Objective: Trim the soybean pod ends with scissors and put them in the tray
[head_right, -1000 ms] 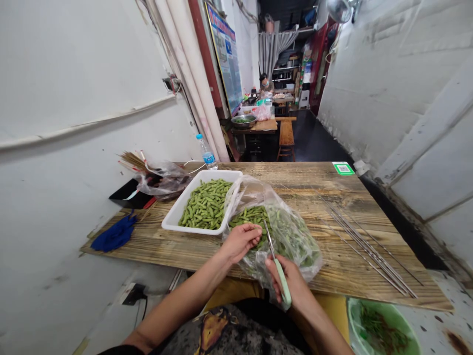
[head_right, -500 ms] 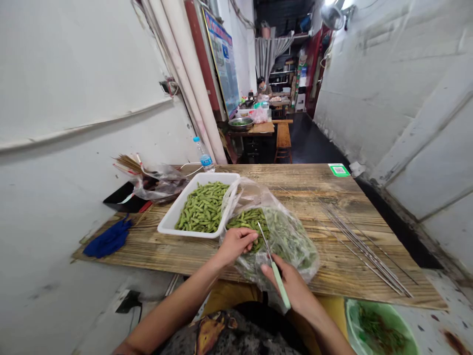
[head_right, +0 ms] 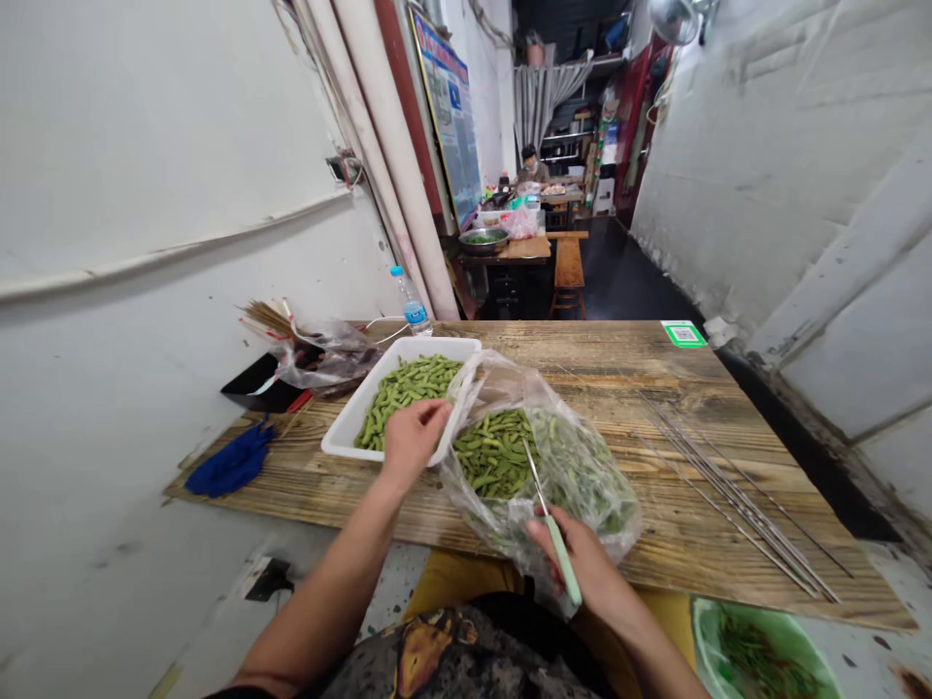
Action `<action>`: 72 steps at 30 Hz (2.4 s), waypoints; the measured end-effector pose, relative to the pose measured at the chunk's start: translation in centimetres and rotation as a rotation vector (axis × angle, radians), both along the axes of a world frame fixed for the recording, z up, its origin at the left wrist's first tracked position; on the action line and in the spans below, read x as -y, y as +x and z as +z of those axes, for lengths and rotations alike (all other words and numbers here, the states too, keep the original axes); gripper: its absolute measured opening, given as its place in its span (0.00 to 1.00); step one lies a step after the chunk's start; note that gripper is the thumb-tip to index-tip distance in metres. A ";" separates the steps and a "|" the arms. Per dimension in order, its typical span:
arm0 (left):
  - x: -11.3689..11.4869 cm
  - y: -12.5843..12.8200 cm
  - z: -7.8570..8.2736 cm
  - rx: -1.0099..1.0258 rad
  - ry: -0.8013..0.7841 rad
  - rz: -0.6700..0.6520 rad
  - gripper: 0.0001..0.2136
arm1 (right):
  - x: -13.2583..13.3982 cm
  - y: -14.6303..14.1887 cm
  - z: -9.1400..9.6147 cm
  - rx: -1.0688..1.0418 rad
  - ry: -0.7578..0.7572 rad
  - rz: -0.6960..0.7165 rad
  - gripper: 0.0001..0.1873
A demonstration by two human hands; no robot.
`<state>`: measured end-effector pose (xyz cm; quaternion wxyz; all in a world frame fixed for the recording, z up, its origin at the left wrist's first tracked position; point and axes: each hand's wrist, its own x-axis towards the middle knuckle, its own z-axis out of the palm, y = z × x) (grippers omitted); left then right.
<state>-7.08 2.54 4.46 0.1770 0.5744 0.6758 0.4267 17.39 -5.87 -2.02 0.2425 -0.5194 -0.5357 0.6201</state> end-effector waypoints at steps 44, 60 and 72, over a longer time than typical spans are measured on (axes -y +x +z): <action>0.4 5.3 -2.4 0.578 -0.586 -0.637 0.11 | 0.3 -1.5 0.2 -0.192 -0.023 -0.064 0.23; 0.6 6.5 -2.8 1.134 -0.503 -0.396 0.16 | 0.5 -1.2 0.3 -0.169 0.023 -0.061 0.28; 1.5 7.7 -2.9 1.202 -0.467 -0.248 0.16 | 0.6 -1.3 0.7 -0.170 0.064 -0.070 0.27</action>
